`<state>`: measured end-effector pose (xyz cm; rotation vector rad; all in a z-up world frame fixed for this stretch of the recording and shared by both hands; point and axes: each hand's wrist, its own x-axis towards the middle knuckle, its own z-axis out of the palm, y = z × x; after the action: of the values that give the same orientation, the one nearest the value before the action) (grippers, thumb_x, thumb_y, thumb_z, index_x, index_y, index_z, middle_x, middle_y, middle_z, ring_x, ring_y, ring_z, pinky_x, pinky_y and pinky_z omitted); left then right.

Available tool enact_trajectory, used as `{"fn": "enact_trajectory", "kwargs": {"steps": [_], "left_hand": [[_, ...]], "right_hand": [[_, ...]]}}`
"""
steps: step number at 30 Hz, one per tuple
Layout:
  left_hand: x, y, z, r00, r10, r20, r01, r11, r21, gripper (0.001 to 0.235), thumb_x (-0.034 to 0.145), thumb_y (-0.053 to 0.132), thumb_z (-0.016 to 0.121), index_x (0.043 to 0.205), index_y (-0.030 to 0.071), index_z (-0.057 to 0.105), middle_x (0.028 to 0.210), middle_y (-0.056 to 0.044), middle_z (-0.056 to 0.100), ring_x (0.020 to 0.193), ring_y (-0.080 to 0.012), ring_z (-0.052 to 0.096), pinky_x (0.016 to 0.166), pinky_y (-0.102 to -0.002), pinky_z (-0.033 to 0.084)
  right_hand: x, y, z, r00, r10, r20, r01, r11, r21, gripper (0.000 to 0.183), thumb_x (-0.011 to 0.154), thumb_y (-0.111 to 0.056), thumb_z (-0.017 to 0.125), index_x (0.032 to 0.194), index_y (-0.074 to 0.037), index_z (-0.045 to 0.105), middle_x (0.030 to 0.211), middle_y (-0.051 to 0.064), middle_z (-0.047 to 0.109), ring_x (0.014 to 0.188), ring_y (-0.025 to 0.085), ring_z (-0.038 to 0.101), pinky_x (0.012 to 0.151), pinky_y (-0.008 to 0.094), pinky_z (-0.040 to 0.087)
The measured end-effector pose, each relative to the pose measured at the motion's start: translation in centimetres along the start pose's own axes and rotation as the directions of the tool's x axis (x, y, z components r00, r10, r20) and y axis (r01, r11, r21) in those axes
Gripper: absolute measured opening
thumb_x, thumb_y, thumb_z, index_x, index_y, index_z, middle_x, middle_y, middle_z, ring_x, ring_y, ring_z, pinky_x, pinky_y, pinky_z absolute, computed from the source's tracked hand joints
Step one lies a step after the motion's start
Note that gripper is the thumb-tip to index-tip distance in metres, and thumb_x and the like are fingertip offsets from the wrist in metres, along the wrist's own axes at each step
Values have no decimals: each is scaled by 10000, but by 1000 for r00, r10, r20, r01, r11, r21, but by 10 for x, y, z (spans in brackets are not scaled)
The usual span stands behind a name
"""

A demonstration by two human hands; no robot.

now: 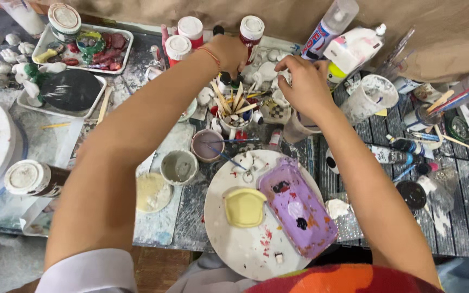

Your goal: The person paints small white ceramic figurines using a fine brush and various paint colors. They dip the brush into a palette, apply paint to the figurines, and occasionally clean the brush with a tissue.

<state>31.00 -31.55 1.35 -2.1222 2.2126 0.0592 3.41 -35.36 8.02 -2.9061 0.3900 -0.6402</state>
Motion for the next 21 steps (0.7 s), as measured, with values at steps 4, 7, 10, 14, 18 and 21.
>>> {"fn": "enact_trajectory", "kwargs": {"steps": [4, 7, 10, 14, 18, 21], "left_hand": [[23, 7, 14, 976, 26, 216, -42, 997, 68, 401, 695, 407, 907, 1052, 260, 799, 1052, -29, 767, 1014, -291, 714, 781, -506, 581], [31, 11, 24, 975, -4, 221, -30, 988, 152, 423, 687, 410, 922, 1052, 223, 817, 1056, -33, 782, 1031, -286, 724, 790, -483, 581], [42, 4, 29, 966, -34, 255, 2, 992, 124, 381, 747, 384, 895, 1085, 232, 805, 1084, -46, 780, 1028, -292, 728, 794, -485, 586], [46, -17, 34, 993, -51, 110, 43, 996, 73, 422, 825, 158, 768, 1190, 371, 771, 1168, -22, 757, 1058, -282, 723, 813, -485, 585], [38, -28, 37, 984, -109, 140, 98, 992, 84, 569, 820, 127, 756, 1303, 425, 706, 1198, -50, 733, 1082, -278, 703, 831, -467, 575], [30, -31, 33, 983, -89, 162, 78, 995, 68, 623, 779, 131, 793, 1328, 404, 689, 1205, -39, 731, 1089, -271, 702, 834, -458, 580]], "right_hand": [[6, 8, 6, 999, 24, 49, -27, 998, 58, 202, 930, -186, 693, 1119, -123, 661, 1149, 115, 704, 1048, 310, 645, 952, 459, 317], [8, 8, 7, 996, 25, 80, -30, 998, 60, 204, 925, -195, 693, 1113, -124, 661, 1143, 110, 705, 1060, 301, 643, 946, 456, 312], [11, 11, 8, 992, 50, 118, -58, 996, 63, 185, 943, -201, 685, 1109, -124, 663, 1127, 100, 706, 1049, 289, 643, 962, 453, 307], [16, 17, 15, 994, 38, 106, -45, 996, 73, 177, 934, -188, 680, 1100, -126, 672, 1127, 87, 715, 1072, 269, 649, 953, 450, 306], [20, 21, 30, 985, 102, 137, -119, 985, 124, 179, 932, -194, 680, 1101, -134, 678, 1086, 76, 722, 1042, 246, 668, 946, 439, 313], [21, 26, 38, 984, 101, 144, -119, 986, 121, 178, 933, -199, 688, 1101, -139, 685, 1068, 75, 727, 1021, 248, 673, 951, 431, 321]]}}
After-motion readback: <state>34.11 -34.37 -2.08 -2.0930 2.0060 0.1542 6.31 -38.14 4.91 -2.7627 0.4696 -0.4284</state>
